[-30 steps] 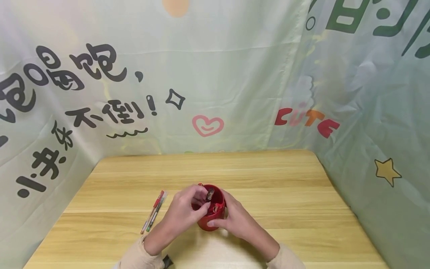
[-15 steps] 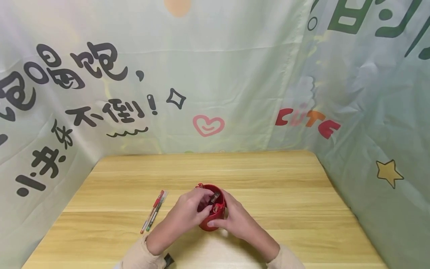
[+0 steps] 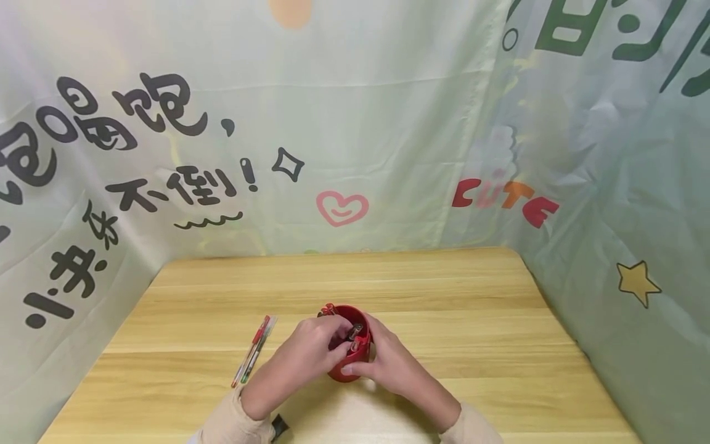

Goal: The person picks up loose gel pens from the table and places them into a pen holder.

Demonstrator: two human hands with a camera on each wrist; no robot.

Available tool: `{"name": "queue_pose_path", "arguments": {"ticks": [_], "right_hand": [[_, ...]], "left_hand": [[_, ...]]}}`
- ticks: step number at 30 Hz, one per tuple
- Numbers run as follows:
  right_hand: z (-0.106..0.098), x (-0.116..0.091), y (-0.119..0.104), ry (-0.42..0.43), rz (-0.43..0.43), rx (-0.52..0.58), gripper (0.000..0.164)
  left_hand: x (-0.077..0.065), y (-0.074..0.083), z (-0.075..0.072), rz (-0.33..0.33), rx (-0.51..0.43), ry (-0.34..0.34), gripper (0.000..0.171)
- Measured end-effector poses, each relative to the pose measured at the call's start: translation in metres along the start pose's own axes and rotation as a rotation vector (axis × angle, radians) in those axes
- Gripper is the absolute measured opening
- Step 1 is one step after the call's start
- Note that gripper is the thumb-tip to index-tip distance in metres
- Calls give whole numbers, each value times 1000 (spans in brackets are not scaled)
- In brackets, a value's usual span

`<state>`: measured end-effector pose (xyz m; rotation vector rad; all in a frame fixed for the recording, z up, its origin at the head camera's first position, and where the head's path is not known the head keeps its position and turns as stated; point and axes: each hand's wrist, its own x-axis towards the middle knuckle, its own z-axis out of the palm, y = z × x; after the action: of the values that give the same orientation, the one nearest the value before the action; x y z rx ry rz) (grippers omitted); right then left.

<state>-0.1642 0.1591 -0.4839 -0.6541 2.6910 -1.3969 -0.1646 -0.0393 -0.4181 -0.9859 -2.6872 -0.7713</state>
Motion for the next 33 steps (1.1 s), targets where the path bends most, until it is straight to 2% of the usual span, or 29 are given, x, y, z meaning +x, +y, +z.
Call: {"name": "queue_pose_path", "arguments": {"ticks": [5, 9, 13, 23, 33], "right_hand": [[0, 1, -1, 3, 3, -3, 100], [0, 1, -1, -1, 5, 7, 98], [0, 2, -1, -8, 1, 25, 96], [-1, 3, -2, -4, 0, 20, 95], [1, 1, 1, 0, -30, 27, 93]], "left_hand": [[5, 2, -4, -19, 19, -53, 8], [9, 4, -7, -27, 71, -106, 5], [10, 5, -8, -18, 118, -124, 8], [7, 6, -12, 3, 84, -90, 12], [-1, 8, -20, 7, 95, -34, 22]]}}
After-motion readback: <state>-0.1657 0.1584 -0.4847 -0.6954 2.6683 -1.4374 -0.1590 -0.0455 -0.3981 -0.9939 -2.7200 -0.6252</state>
